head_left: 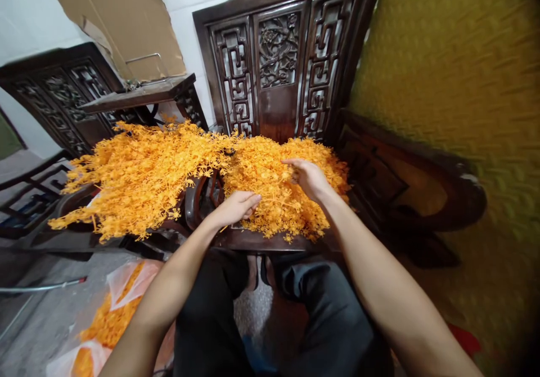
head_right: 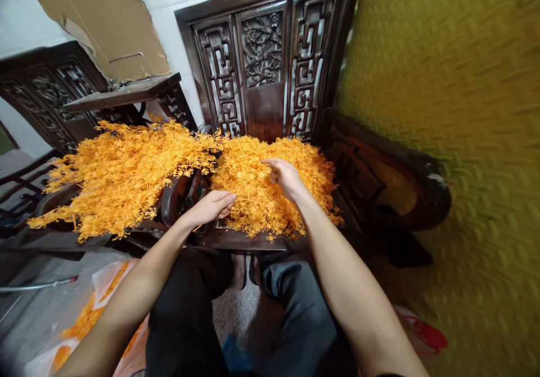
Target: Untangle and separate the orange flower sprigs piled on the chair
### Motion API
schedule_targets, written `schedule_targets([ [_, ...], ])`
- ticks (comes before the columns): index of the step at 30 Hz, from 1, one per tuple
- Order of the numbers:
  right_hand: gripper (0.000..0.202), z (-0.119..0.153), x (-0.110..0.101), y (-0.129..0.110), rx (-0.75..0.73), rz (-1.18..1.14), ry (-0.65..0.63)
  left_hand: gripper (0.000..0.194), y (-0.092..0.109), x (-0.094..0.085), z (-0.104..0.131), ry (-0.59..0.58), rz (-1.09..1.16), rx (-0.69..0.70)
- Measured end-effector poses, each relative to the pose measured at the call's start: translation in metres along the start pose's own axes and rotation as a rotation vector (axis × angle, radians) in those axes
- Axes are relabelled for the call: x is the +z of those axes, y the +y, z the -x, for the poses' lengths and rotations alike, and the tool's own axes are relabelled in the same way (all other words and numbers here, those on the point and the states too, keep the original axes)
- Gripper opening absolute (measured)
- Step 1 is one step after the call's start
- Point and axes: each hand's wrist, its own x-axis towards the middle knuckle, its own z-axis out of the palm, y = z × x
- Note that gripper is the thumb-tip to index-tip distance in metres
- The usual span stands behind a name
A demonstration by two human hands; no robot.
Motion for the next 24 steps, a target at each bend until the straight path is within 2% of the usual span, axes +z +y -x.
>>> schedule_targets([
  [2,0.045,0.003,0.014,-0.009,-0.041,0.176,-0.152,0.054,0.000,0.001,-0.001,-0.040,0.015,-0.017],
  [4,0.045,0.005,0.023,-0.016,-0.151,0.376,-0.328,0.055,-0.001,0.000,0.000,-0.062,0.012,-0.034],
  [5,0.042,0.006,0.026,-0.019,-0.214,0.447,-0.365,0.055,-0.002,-0.001,0.000,-0.067,0.002,-0.044],
  [6,0.040,0.006,0.029,-0.020,-0.267,0.493,-0.350,0.055,-0.002,-0.002,0.000,-0.072,-0.008,-0.053],
  [7,0.041,0.005,0.031,-0.020,-0.307,0.516,-0.280,0.054,-0.002,-0.002,0.000,-0.077,-0.013,-0.059],
  [9,0.047,-0.001,0.034,-0.016,-0.348,0.527,-0.065,0.054,-0.001,-0.003,-0.001,-0.078,0.015,-0.059],
  [11,0.053,-0.009,0.038,-0.009,-0.349,0.514,0.111,0.054,0.001,-0.003,-0.004,-0.065,0.074,-0.048],
  [13,0.058,-0.018,0.040,-0.002,-0.307,0.461,0.209,0.053,0.003,-0.003,-0.007,-0.052,0.123,-0.044],
  [18,0.062,-0.025,0.044,0.007,-0.159,0.266,0.256,0.052,0.006,-0.003,-0.010,-0.045,0.184,-0.064],
  [24,0.065,-0.021,0.056,-0.003,0.032,0.037,0.318,0.052,0.007,-0.004,-0.003,-0.121,0.227,-0.103],
])
